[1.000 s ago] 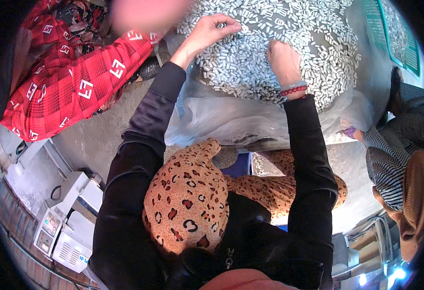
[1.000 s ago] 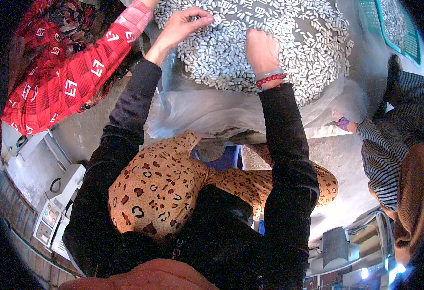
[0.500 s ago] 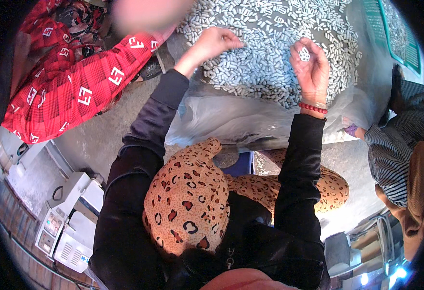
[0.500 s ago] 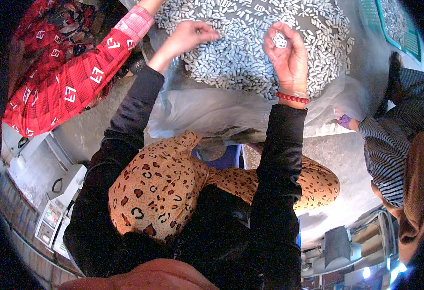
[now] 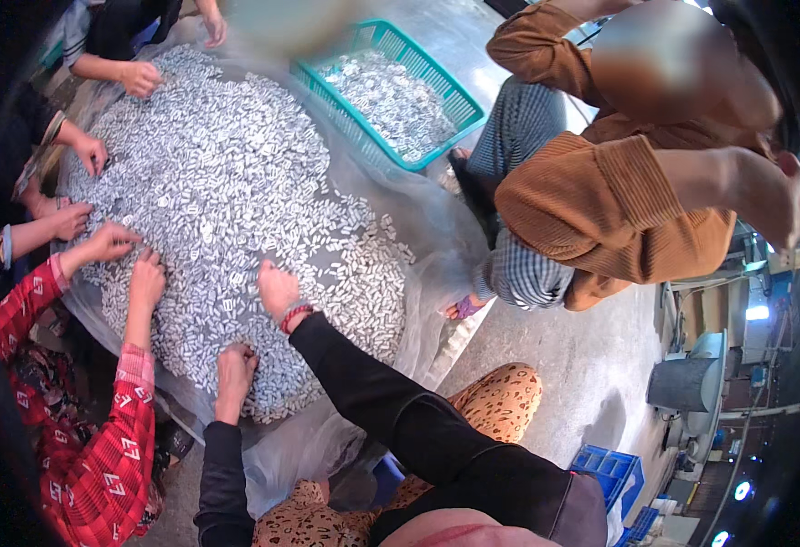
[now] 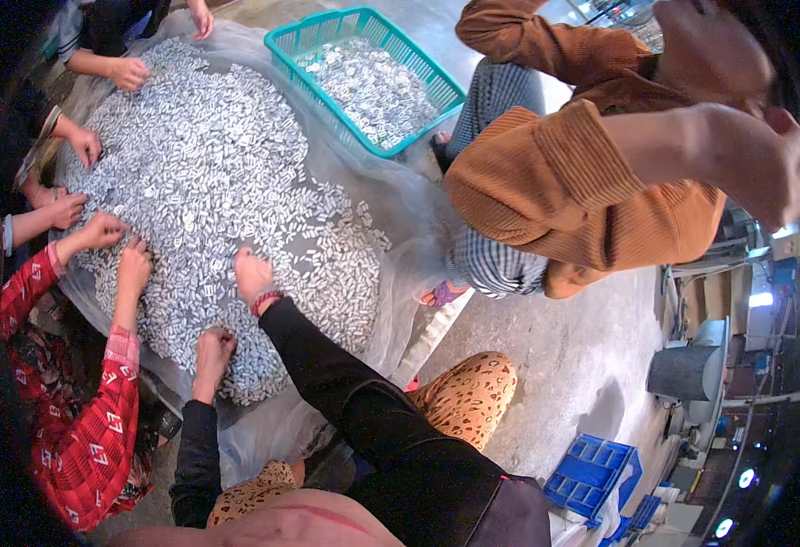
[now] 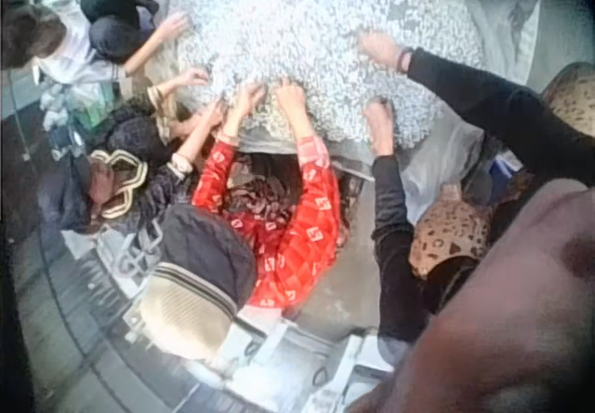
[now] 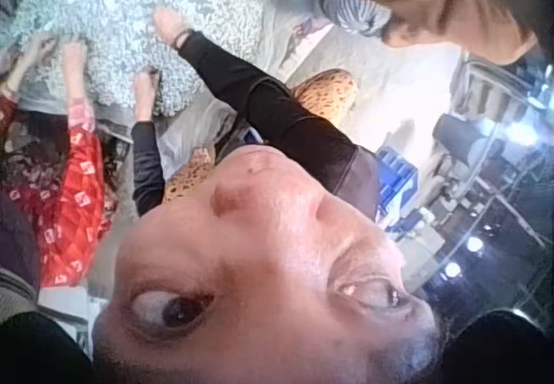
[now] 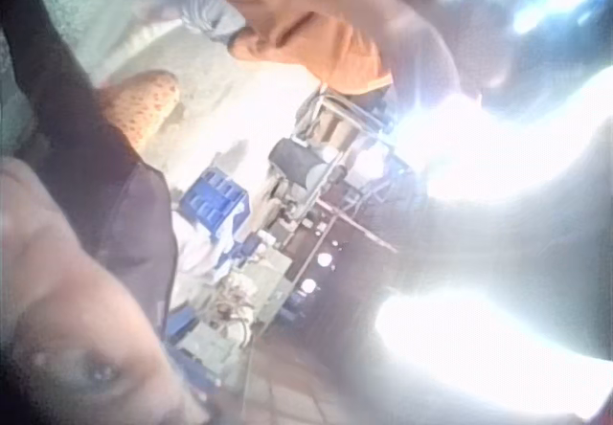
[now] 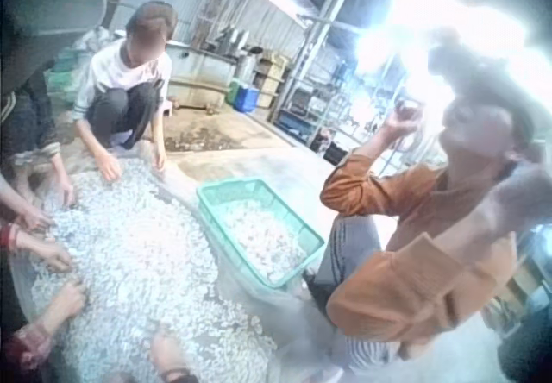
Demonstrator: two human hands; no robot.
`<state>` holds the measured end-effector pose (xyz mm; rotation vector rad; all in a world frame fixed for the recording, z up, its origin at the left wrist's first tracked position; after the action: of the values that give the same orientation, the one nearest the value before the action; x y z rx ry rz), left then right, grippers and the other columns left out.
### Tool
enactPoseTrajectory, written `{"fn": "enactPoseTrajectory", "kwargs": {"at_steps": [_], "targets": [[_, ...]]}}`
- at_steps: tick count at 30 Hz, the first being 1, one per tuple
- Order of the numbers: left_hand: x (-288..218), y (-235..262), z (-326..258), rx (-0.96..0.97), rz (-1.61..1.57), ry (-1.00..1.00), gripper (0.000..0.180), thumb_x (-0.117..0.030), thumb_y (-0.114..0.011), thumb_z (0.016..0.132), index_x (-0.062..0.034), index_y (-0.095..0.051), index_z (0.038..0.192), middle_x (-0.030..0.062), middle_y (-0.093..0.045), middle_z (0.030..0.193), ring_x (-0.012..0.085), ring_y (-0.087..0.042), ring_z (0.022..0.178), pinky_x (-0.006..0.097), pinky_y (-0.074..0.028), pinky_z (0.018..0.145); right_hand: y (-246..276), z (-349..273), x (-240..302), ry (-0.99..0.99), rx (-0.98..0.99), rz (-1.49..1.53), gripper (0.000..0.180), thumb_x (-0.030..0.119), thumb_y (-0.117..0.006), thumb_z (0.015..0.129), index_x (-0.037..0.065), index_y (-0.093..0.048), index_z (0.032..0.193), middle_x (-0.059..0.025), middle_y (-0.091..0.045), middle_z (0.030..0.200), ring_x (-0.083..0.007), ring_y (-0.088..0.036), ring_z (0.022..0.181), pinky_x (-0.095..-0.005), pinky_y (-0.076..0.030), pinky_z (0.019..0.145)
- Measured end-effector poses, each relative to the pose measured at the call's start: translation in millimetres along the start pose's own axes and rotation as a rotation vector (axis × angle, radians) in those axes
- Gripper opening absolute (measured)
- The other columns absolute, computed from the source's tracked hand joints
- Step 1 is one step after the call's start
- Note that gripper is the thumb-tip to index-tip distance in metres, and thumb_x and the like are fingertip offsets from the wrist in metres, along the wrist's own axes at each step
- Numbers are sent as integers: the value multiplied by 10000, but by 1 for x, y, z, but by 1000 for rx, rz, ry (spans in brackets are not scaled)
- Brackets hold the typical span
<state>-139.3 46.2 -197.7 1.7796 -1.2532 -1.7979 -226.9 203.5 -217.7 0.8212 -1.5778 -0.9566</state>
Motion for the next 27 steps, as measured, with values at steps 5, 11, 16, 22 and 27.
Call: {"fn": "enactPoseTrajectory", "kwargs": {"at_steps": [5, 11, 16, 22, 27], "targets": [[48, -5, 18, 102, -206, 127, 158, -63, -651, 665, 33, -619, 786, 188, -598, 697, 319, -593, 664, 373, -460, 620, -38, -36, 4, 254, 130, -127, 90, 86, -495, 759, 26, -548, 801, -150, -618, 663, -294, -630, 625, -426, -481, 531], [45, 21, 81, -184, 115, -115, 261, -55, -699, 640, 32, -566, 848, 204, -565, 803, 361, -566, 749, 404, -442, 639, -12, -64, 5, 231, 216, 606, 78, 116, -531, 787, 80, -510, 721, -48, -525, 537, -161, -510, 444, -320, -365, 392], [36, 12, 72, -122, 117, -73, 230, -48, -698, 643, 19, -533, 789, 195, -548, 778, 377, -556, 723, 429, -429, 626, 33, -91, 18, -170, 663, 1961, 120, 135, -509, 834, 92, -461, 733, -8, -416, 603, -79, -373, 476, -206, -245, 368], [55, 10, 64, 73, -680, 205, 64, -44, -570, 709, -42, -518, 747, 93, -547, 652, 264, -551, 555, 296, -436, 517, 47, -107, 13, -180, 653, 2068, 106, 182, -467, 847, 78, -488, 841, -64, -504, 763, -144, -477, 639, -226, -387, 507], [5, 25, -3, -48, -2008, 297, 186, 65, -463, 676, -35, -497, 829, 56, -526, 876, 168, -526, 849, 240, -490, 719, 44, -129, 14, -680, 382, 2321, 180, 149, -485, 849, 27, -491, 982, -118, -544, 868, -212, -524, 757, -312, -457, 688]]}}
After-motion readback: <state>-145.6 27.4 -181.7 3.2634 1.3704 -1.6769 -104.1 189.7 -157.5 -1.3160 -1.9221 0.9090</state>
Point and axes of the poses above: each hand's wrist, its own z-axis towards the middle knuckle, its own y-axis out of the back of the hand, x = y × z, the point moved 5 cm from there along z, towards the middle knuckle
